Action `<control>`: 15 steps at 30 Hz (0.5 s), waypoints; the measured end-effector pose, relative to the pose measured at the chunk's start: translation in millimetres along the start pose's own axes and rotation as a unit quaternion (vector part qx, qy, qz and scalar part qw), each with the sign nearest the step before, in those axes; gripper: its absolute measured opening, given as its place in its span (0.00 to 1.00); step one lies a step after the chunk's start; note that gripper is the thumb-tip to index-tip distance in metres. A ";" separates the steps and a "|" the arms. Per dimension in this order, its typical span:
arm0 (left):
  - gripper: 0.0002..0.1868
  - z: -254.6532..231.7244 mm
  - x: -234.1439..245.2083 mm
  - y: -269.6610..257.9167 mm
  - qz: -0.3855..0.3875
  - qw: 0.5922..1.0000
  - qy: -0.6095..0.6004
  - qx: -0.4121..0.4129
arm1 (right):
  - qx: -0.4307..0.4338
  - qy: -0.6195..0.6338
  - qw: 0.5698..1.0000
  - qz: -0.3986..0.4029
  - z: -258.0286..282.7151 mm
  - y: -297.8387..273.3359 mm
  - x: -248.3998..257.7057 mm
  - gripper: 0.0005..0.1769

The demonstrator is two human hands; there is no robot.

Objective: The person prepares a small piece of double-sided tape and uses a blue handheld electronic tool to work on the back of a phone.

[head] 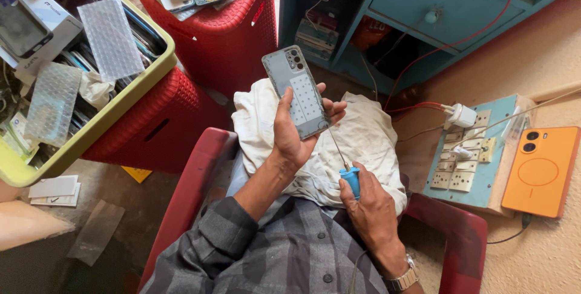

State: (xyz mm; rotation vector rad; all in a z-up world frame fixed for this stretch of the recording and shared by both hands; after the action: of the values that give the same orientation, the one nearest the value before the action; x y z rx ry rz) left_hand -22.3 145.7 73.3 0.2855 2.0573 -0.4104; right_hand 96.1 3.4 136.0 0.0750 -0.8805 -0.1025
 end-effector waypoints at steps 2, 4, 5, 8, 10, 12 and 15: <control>0.38 2.2 -0.7 -2.6 -0.001 1.000 0.003 0.004 | 0.001 -0.003 1.000 0.001 -0.5 -0.9 -0.3 0.26; 0.38 2.4 -0.8 -2.8 -0.002 1.000 0.002 0.006 | -0.006 -0.016 1.000 0.003 -3.2 1.2 -1.0 0.27; 0.38 3.2 -0.7 -2.6 -0.004 1.000 -0.001 0.008 | -0.010 -0.022 1.000 0.004 -4.0 1.5 -1.3 0.27; 0.38 2.2 -2.0 -2.7 -0.003 1.000 0.017 -0.006 | -0.017 -0.009 0.999 0.041 -0.4 -0.8 -12.1 0.27; 0.38 2.1 -1.9 -3.0 -0.006 1.000 0.021 -0.008 | -0.019 -0.003 1.000 0.022 2.0 0.1 -7.9 0.27; 0.38 4.7 -0.8 -3.2 -0.013 1.000 0.006 0.006 | -0.016 0.001 1.000 0.010 3.8 1.0 -4.6 0.27; 0.38 0.2 -0.8 -3.9 -0.011 1.000 0.018 -0.008 | -0.011 -0.003 1.000 -0.003 4.5 2.2 -0.5 0.27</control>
State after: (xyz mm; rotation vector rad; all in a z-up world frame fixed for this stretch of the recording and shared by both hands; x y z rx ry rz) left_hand -23.2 142.1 74.5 0.2617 2.0998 -0.4040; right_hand 92.5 5.5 138.7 0.0576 -0.8846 -0.1182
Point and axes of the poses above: each hand's wrist, its own y-axis towards the middle knuckle, its own x-axis out of the back of the hand, z = x × y, the point moved 10 cm from there along y, towards the middle knuckle, and after that the axes turned 10 degrees about y, right-handed, at the moved point
